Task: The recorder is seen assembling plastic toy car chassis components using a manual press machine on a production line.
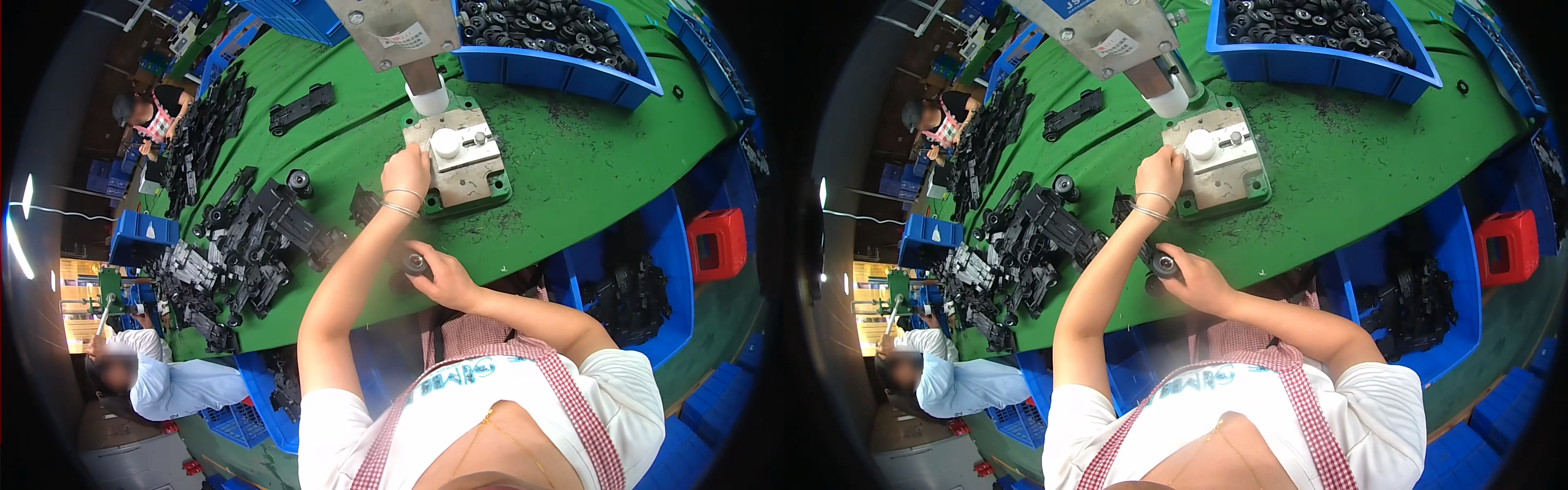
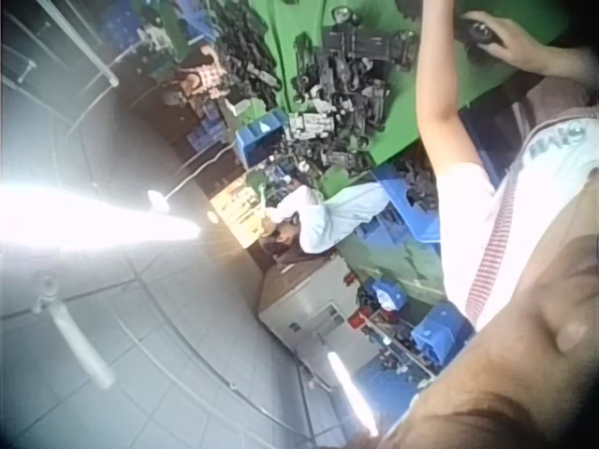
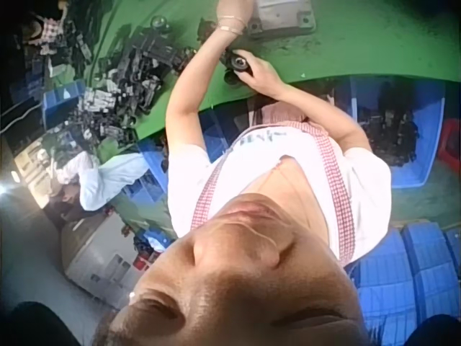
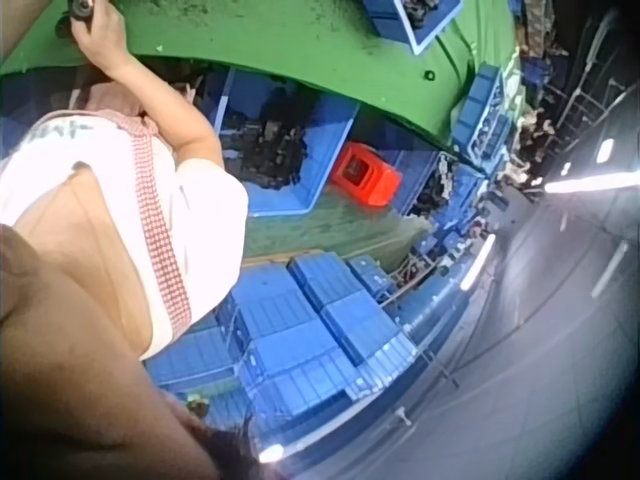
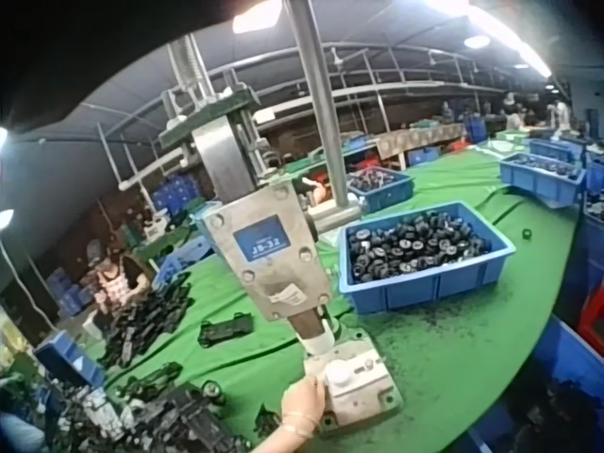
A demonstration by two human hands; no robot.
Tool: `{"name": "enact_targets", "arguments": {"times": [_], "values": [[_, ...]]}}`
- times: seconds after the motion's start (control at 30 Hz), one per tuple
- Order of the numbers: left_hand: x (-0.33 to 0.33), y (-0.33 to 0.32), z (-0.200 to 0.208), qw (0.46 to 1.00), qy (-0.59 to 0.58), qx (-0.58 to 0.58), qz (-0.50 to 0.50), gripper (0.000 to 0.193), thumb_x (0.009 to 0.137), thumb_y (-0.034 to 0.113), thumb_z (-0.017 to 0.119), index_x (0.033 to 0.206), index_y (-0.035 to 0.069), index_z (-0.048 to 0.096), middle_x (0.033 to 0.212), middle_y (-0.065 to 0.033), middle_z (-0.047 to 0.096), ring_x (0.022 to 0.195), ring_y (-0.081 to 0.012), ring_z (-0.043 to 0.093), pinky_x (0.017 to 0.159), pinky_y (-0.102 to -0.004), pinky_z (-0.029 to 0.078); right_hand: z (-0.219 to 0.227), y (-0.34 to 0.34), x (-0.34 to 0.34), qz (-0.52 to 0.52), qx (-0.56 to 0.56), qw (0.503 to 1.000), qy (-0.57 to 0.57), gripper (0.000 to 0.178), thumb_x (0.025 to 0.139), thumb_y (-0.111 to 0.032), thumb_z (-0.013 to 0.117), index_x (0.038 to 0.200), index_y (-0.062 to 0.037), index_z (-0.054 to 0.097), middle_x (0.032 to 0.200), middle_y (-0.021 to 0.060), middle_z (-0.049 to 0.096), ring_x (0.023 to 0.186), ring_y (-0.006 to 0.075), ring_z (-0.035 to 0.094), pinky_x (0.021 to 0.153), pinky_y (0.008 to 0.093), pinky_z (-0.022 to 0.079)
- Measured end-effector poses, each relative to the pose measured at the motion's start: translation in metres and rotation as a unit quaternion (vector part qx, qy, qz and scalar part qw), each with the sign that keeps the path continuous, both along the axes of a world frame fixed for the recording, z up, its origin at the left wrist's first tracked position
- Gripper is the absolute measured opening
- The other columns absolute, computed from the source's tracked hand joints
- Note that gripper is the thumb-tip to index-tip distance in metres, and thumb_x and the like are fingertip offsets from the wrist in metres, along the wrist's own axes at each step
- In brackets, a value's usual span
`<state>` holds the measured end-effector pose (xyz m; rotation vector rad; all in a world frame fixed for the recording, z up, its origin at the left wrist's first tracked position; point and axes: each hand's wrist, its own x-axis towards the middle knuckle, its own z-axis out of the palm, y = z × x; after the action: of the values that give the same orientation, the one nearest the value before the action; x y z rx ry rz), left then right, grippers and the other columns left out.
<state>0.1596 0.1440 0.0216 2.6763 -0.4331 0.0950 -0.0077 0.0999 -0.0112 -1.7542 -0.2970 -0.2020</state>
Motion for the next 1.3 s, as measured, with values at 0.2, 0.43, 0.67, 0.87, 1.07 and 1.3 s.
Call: {"name": "enact_targets", "arguments": {"times": [0.2, 0.43, 0.67, 0.87, 1.07, 1.3], "values": [[-0.005, 0.003, -0.003, 0.993, -0.038, 0.108, -0.039, 0.018, 0.084, 0.021, 0.050, 0.079, 0.004, 0.055, 0.078, -0.0173, 0.062, 0.071, -0.0372, 0.060, 0.066, -0.0464, 0.048, -0.003, 0.001, 0.000, -0.002, -0.005, 1.000, 0.000, 0.048, 0.076, -0.010, 0.059, 0.120, -0.0018, 0.042, 0.095, 0.0210, 0.059, 0.084, 0.0361, 0.059, 0.072, 0.0401, 0.048], [-0.003, 0.008, 0.000, 0.999, 0.005, 0.029, -0.033, 0.020, 0.083, 0.020, 0.051, 0.078, 0.001, 0.054, 0.074, -0.0202, 0.060, 0.071, -0.0383, 0.059, 0.065, -0.0455, 0.047, -0.003, 0.001, -0.001, 0.006, -0.008, 1.000, 0.020, 0.048, 0.077, -0.011, 0.061, 0.121, -0.0025, 0.042, 0.096, 0.0199, 0.059, 0.086, 0.0344, 0.060, 0.074, 0.0369, 0.047], [-0.009, 0.024, -0.005, 0.993, 0.052, -0.088, -0.059, 0.021, 0.081, 0.020, 0.054, 0.076, 0.000, 0.056, 0.067, -0.0186, 0.060, 0.063, -0.0345, 0.058, 0.061, -0.0398, 0.046, -0.001, 0.001, -0.001, 0.008, -0.008, 1.000, 0.024, 0.048, 0.077, -0.012, 0.059, 0.121, -0.0029, 0.042, 0.094, 0.0204, 0.059, 0.083, 0.0353, 0.059, 0.072, 0.0394, 0.047], [-0.012, 0.035, -0.003, 0.948, 0.217, -0.231, 0.023, 0.026, 0.082, 0.021, 0.053, 0.072, -0.002, 0.060, 0.061, -0.0153, 0.059, 0.058, -0.0261, 0.059, 0.060, -0.0352, 0.046, -0.002, 0.002, 0.000, 0.009, -0.004, 1.000, 0.023, 0.050, 0.076, -0.012, 0.060, 0.121, -0.0028, 0.041, 0.094, 0.0206, 0.059, 0.083, 0.0352, 0.059, 0.072, 0.0394, 0.047], [0.003, 0.019, -0.009, 0.982, 0.112, -0.149, 0.022, 0.027, 0.083, 0.021, 0.052, 0.072, -0.002, 0.059, 0.071, -0.0211, 0.061, 0.069, -0.0373, 0.059, 0.067, -0.0431, 0.046, -0.003, 0.003, 0.000, -0.002, -0.012, 1.000, 0.005, 0.050, 0.076, -0.011, 0.060, 0.121, -0.0031, 0.041, 0.094, 0.0206, 0.059, 0.083, 0.0356, 0.059, 0.072, 0.0397, 0.047], [0.012, 0.005, -0.008, 0.995, 0.067, -0.072, -0.005, 0.025, 0.082, 0.020, 0.051, 0.076, -0.003, 0.060, 0.078, -0.0255, 0.059, 0.078, -0.0413, 0.057, 0.074, -0.0460, 0.045, -0.001, 0.002, 0.000, 0.001, -0.006, 1.000, 0.012, 0.049, 0.076, -0.011, 0.059, 0.121, -0.0036, 0.042, 0.093, 0.0203, 0.059, 0.082, 0.0356, 0.059, 0.071, 0.0398, 0.047]]}}
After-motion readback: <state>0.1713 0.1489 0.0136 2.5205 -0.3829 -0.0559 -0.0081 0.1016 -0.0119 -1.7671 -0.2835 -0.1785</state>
